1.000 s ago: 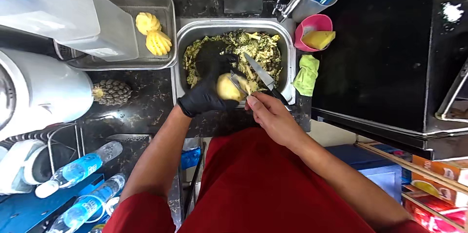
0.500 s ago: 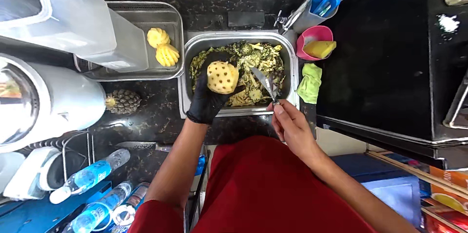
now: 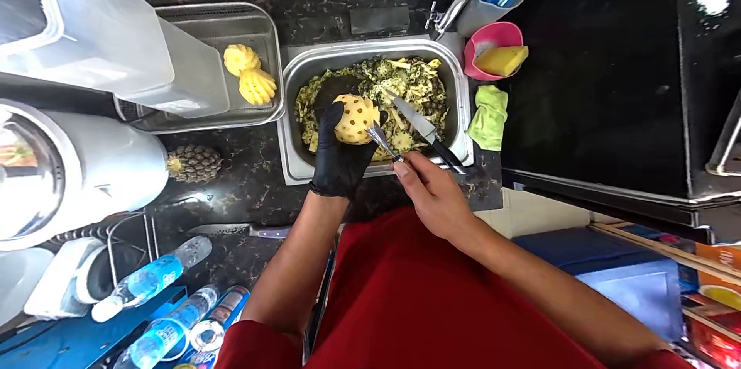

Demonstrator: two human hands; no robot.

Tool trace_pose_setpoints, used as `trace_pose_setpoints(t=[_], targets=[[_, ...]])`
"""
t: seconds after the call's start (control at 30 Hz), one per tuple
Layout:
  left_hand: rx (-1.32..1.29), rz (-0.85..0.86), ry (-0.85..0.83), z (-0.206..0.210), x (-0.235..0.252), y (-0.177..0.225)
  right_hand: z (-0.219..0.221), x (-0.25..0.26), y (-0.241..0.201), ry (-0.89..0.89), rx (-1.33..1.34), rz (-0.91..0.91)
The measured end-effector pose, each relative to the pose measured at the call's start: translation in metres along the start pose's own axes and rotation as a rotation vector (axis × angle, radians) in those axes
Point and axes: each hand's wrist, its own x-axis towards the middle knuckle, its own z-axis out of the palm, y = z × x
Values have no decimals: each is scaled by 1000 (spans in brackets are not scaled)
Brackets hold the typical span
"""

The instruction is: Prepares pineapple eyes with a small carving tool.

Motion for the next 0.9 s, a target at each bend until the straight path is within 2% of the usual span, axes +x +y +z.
trace_pose_setpoints(t=[0.07,0.17,0.27,0.43,0.6,0.77,0.9], targets=[[63,8,91,19,-8,1,-1,0,1,1,24,-10],[104,12,63,22,-11,-5,1,0,6,28,83,-58],[135,86,42,22,-14,-13,3,-1,5,32,142,-73],[243,217,59,21,-15,-12,1,-4,-5,-4,178,14],[279,238,26,14,-15,-9,6,-1,-8,32,118,0],[319,299,-15,3,-14,-12,-2,6,-18,-45,168,114],[223,228,4,-6,-13,-12,-1,8,-17,-49,104,136]])
